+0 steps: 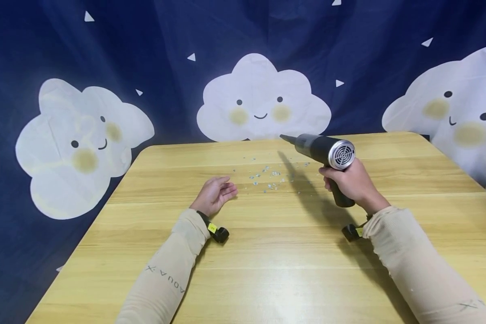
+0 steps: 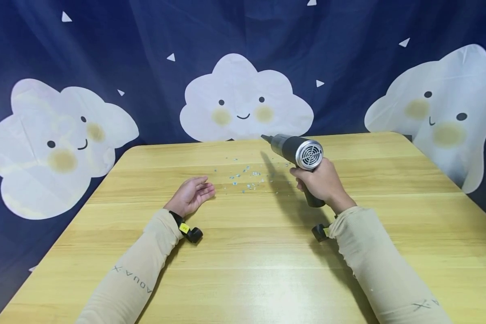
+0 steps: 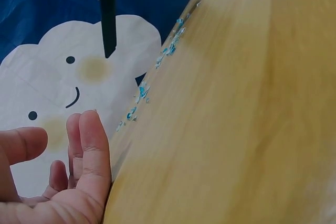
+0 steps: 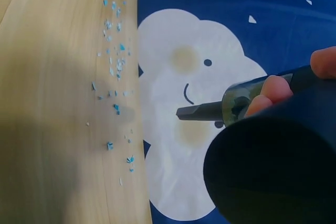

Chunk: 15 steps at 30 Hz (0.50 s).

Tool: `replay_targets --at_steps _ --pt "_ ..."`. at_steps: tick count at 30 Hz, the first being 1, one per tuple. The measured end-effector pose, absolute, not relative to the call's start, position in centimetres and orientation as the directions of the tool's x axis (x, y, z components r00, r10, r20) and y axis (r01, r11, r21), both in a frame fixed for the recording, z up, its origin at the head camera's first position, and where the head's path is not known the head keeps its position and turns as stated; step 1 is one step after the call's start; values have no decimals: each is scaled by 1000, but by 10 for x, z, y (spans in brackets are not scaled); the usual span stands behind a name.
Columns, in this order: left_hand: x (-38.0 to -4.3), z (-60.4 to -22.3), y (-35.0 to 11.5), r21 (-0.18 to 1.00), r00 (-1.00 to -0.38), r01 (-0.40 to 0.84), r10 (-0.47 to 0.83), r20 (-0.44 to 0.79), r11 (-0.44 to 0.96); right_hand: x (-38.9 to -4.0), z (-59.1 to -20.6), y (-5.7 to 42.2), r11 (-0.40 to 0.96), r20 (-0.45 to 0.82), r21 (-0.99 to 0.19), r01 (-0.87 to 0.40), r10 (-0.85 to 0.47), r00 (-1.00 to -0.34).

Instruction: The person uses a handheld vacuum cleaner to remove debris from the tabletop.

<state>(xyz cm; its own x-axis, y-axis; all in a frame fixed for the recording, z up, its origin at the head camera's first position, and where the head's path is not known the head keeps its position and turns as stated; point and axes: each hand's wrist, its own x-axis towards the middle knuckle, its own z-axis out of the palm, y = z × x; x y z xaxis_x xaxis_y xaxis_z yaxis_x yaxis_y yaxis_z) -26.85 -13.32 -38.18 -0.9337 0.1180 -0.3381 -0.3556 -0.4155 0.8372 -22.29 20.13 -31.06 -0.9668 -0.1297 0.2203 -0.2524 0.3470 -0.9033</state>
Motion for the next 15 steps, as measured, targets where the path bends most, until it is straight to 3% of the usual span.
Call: replay_targets --at_steps 15 --pt "-268 -383 -133 848 -936 -349 111 -333 -400 -223 -316 196 349 203 -901 -256 -181 -962"
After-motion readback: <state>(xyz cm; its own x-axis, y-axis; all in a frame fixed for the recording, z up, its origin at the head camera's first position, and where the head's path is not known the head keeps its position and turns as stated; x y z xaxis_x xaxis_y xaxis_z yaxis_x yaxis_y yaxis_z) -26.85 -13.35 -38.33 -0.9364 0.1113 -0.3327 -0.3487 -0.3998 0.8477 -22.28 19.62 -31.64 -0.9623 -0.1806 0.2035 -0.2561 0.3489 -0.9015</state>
